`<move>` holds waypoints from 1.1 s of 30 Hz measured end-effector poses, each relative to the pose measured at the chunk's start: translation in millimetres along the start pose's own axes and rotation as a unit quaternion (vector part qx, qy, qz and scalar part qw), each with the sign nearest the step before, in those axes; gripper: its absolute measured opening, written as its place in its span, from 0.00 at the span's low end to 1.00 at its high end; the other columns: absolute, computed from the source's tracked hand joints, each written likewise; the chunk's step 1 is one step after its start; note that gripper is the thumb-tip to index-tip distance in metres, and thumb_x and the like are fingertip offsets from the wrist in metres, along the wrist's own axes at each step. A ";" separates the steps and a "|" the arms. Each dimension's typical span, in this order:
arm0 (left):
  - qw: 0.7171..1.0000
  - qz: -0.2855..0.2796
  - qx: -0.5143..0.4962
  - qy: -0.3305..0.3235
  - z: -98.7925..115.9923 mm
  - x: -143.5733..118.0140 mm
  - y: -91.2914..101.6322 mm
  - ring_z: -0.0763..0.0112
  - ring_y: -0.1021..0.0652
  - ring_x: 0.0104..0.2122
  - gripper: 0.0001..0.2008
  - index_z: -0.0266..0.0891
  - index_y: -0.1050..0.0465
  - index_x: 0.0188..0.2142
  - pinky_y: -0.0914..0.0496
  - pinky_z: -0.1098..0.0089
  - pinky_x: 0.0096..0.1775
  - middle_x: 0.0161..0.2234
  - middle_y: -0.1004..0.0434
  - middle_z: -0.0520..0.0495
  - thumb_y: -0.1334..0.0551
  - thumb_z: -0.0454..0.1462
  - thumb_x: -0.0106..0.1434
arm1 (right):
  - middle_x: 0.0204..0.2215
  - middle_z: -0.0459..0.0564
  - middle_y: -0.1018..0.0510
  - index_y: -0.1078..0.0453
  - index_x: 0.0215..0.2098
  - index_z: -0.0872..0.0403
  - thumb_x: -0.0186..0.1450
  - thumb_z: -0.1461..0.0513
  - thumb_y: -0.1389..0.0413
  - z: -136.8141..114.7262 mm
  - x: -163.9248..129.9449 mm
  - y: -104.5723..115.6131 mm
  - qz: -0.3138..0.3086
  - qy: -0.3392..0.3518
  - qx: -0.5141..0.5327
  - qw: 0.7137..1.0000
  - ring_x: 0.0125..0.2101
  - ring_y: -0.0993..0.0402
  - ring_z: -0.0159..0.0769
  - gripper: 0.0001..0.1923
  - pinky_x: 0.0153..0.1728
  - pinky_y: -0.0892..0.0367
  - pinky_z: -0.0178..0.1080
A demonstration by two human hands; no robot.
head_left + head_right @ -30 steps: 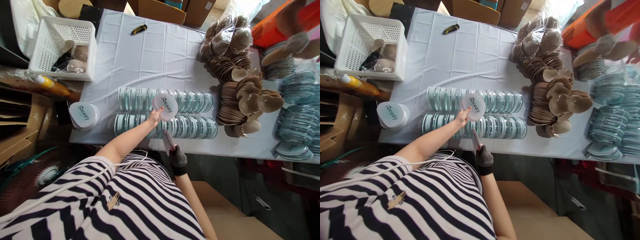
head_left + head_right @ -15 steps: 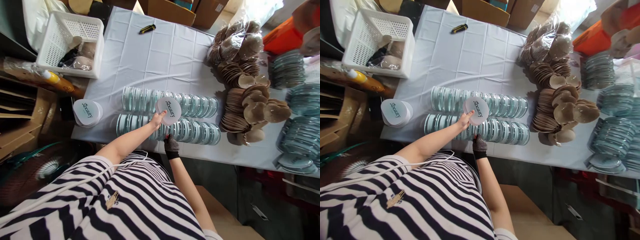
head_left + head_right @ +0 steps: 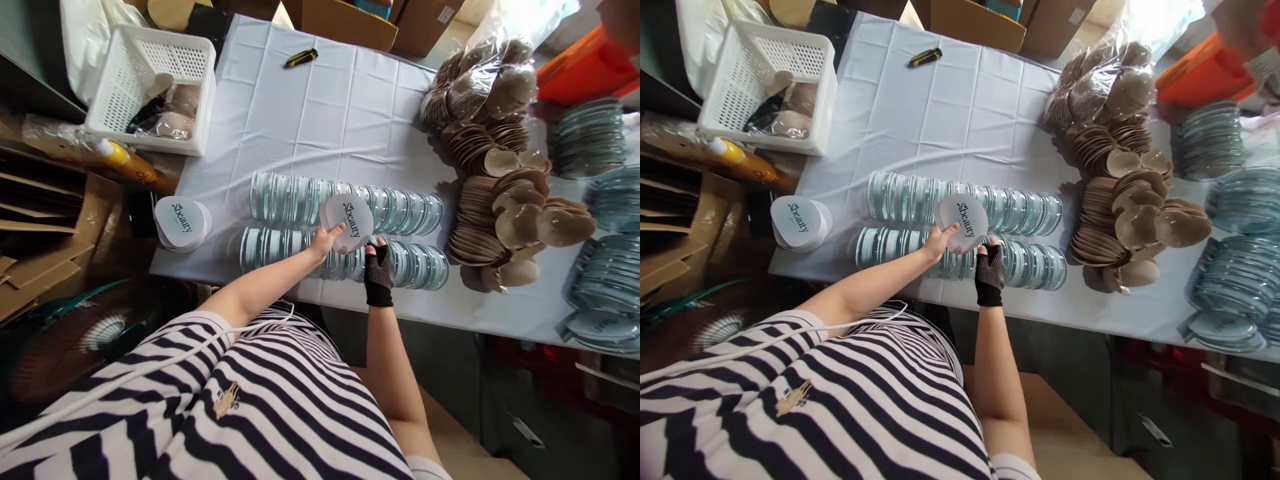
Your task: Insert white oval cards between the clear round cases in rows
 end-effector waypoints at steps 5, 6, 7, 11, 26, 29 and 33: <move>0.999 0.013 0.018 0.024 -1.7 -24.6 14.0 0.53 0.22 0.50 0.14 0.38 0.22 0.43 0.32 0.53 0.55 0.44 0.18 0.41 0.30 0.39 0.57 | 0.64 0.64 0.38 0.41 0.64 0.59 0.67 0.52 0.53 -67.4 -12.3 -6.6 0.056 0.142 -0.093 0.984 0.65 0.45 0.48 0.32 0.62 0.43 0.53; 0.999 0.011 0.021 0.032 -2.9 -27.2 17.0 0.52 0.22 0.50 0.14 0.37 0.21 0.42 0.32 0.53 0.56 0.44 0.18 0.40 0.30 0.39 0.57 | 0.62 0.63 0.35 0.39 0.62 0.58 0.67 0.53 0.54 -76.3 -15.3 -13.2 0.049 0.152 -0.092 0.983 0.63 0.41 0.48 0.29 0.60 0.41 0.52; 0.999 0.007 0.020 0.039 -3.3 -28.6 19.3 0.51 0.22 0.50 0.14 0.37 0.21 0.42 0.32 0.53 0.56 0.44 0.18 0.40 0.29 0.39 0.57 | 0.58 0.63 0.31 0.36 0.60 0.58 0.67 0.54 0.55 -79.9 -16.7 -17.3 0.045 0.139 -0.083 0.986 0.59 0.36 0.47 0.27 0.57 0.37 0.50; 0.999 0.029 -0.019 0.040 10.6 -20.7 31.5 0.54 0.23 0.52 0.15 0.36 0.22 0.43 0.32 0.54 0.57 0.44 0.18 0.41 0.29 0.39 0.57 | 0.43 0.64 0.22 0.32 0.53 0.62 0.68 0.54 0.58 -57.0 -35.5 5.1 0.119 0.004 -0.068 0.991 0.43 0.25 0.47 0.26 0.42 0.29 0.45; 0.994 0.035 -0.076 0.069 27.0 0.7 51.9 0.56 0.23 0.54 0.16 0.37 0.23 0.43 0.34 0.55 0.60 0.46 0.18 0.40 0.28 0.38 0.56 | 0.36 0.53 0.21 0.35 0.53 0.54 0.72 0.55 0.55 -21.5 -99.1 -88.8 -0.183 -0.028 -0.321 0.929 0.33 0.24 0.38 0.17 0.29 0.45 0.35; 0.995 0.025 -0.071 0.065 26.6 2.2 52.9 0.56 0.23 0.54 0.15 0.36 0.23 0.43 0.34 0.54 0.60 0.46 0.18 0.40 0.28 0.38 0.57 | 0.35 0.52 0.21 0.34 0.49 0.54 0.73 0.56 0.57 -20.0 -99.1 -80.5 -0.165 -0.053 -0.312 0.934 0.31 0.26 0.35 0.16 0.29 0.47 0.35; 0.994 0.022 -0.078 0.070 25.2 2.1 54.2 0.57 0.23 0.54 0.19 0.38 0.24 0.46 0.33 0.55 0.60 0.47 0.19 0.41 0.28 0.38 0.56 | 0.36 0.52 0.21 0.32 0.48 0.55 0.72 0.59 0.56 -13.6 -96.0 -85.6 -0.153 -0.060 -0.310 0.937 0.31 0.27 0.33 0.14 0.30 0.46 0.34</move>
Point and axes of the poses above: each hand's wrist, its own x-axis towards the middle knuckle, its own y-axis out of the back of the hand, z = x × y, the point moved 8 cm from there along x, towards the middle knuckle
